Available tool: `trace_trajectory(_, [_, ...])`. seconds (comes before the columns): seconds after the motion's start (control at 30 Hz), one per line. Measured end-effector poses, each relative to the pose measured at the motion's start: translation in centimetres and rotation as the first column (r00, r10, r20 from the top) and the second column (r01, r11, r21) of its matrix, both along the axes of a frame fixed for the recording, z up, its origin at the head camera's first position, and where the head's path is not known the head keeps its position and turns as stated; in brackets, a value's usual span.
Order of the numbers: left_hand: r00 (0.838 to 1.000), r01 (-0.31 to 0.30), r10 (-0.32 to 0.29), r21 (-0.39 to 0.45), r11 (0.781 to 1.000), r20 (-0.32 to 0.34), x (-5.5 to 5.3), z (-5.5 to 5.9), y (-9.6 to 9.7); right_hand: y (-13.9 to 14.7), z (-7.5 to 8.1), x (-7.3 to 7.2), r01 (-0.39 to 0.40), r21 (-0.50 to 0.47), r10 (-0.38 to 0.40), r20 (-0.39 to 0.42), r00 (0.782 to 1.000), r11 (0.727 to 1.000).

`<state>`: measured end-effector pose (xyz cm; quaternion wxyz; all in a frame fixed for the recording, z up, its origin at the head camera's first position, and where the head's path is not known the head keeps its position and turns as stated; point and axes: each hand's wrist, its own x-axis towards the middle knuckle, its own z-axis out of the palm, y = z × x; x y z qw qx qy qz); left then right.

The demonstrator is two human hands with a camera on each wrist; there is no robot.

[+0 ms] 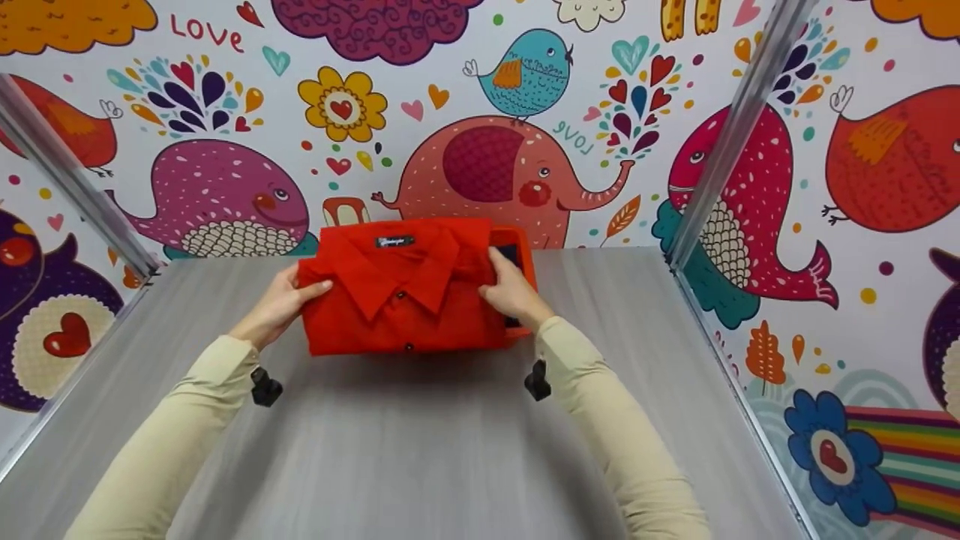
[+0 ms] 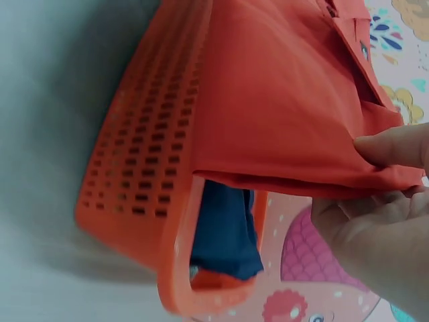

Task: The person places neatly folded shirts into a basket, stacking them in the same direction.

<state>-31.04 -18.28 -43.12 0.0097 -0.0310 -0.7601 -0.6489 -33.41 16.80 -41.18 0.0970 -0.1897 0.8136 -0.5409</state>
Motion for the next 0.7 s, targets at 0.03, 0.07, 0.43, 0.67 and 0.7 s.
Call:
trace_trajectory(0.03, [1.000, 0.011, -0.011, 0.000, 1.000, -0.006, -0.2, 0.3, 0.2, 0.3, 0.1, -0.2, 0.006, -0.001, -0.006, 0.002, 1.000, 1.000])
trace_trajectory(0.07, [1.000, 0.022, -0.022, -0.004, 1.000, -0.012, -0.5, 0.5, 0.4, 0.5, 0.2, -0.3, 0.017, 0.003, -0.017, 0.007, 1.000, 1.000])
trace_trajectory(0.43, [0.999, 0.037, -0.038, -0.043, 0.998, -0.038, -2.7, 2.3, 2.6, 2.6, 1.0, -1.9, 0.131, 0.033, -0.133, 0.037, 0.990, 0.991])
trace_trajectory(0.67, [0.999, 0.015, -0.019, -0.112, 0.994, -0.038, -3.7, 3.1, 3.2, 2.9, 1.4, -2.9, 0.156, 0.083, -0.161, 0.058, 0.985, 0.984])
trace_trajectory(0.7, [0.999, 0.005, -0.011, -0.130, 0.992, -0.041, -3.9, 3.2, 3.3, 2.9, 1.4, -3.1, 0.160, 0.089, -0.166, 0.058, 0.984, 0.983])
